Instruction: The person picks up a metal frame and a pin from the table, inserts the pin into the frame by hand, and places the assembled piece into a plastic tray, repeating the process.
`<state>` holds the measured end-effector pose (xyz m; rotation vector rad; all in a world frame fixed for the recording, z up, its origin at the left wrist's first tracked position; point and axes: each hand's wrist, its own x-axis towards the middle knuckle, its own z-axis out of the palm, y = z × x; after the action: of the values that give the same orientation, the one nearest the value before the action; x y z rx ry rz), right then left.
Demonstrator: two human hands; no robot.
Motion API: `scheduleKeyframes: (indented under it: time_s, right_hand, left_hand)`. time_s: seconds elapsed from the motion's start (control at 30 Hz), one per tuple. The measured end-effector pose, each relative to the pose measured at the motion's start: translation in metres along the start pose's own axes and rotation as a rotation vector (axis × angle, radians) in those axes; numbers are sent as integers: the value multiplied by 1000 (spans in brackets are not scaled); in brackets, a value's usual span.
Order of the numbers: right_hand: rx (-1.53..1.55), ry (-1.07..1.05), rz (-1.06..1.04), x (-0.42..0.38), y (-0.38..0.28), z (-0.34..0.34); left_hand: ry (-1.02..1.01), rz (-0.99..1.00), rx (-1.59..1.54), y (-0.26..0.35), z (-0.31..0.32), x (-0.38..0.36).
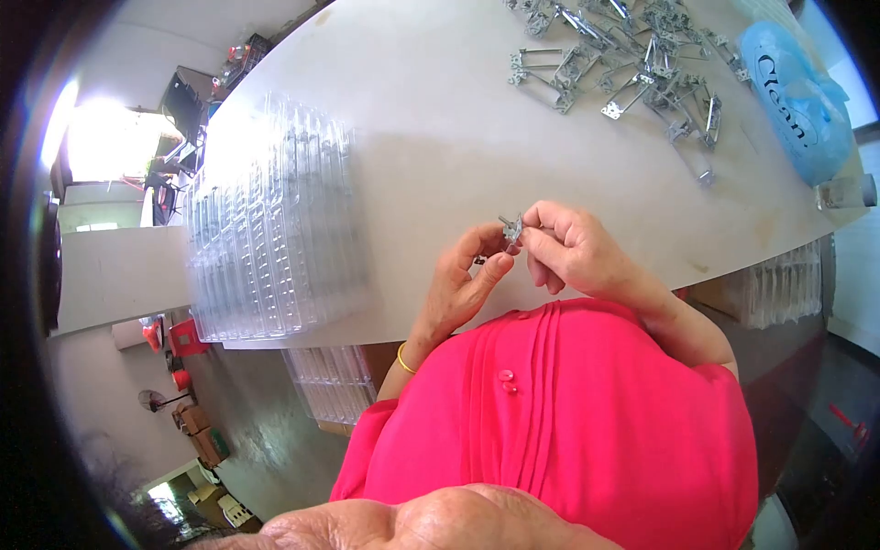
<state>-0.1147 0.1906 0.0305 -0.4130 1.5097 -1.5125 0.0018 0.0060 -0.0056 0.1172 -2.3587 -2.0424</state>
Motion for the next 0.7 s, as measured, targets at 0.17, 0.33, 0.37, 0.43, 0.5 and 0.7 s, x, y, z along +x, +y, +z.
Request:
scheduleKeyframes:
  time_s: [0.17,0.33,0.37,0.43,0.5,0.7]
  right_hand:
    - [-42,-49,21,-4,-3,-2]
    - [-53,7,11,-7,6,-12]
    - [-45,-1,22,-6,9,-13]
    - [-69,150,-209,-2,15,-13]
    - [-56,164,-254,1,14,-11]
    - [-193,206,-361,6,13,-2]
  left_hand:
    - [92,-47,-67,-4,3,-2]
    - [182,-85,-112,-5,3,-2]
    - [175,-59,-44,-1,4,-1]
    - [166,-51,29,3,3,-2]
    - [148,39,169,3,7,0]
    - [227,265,482,-4,12,3]
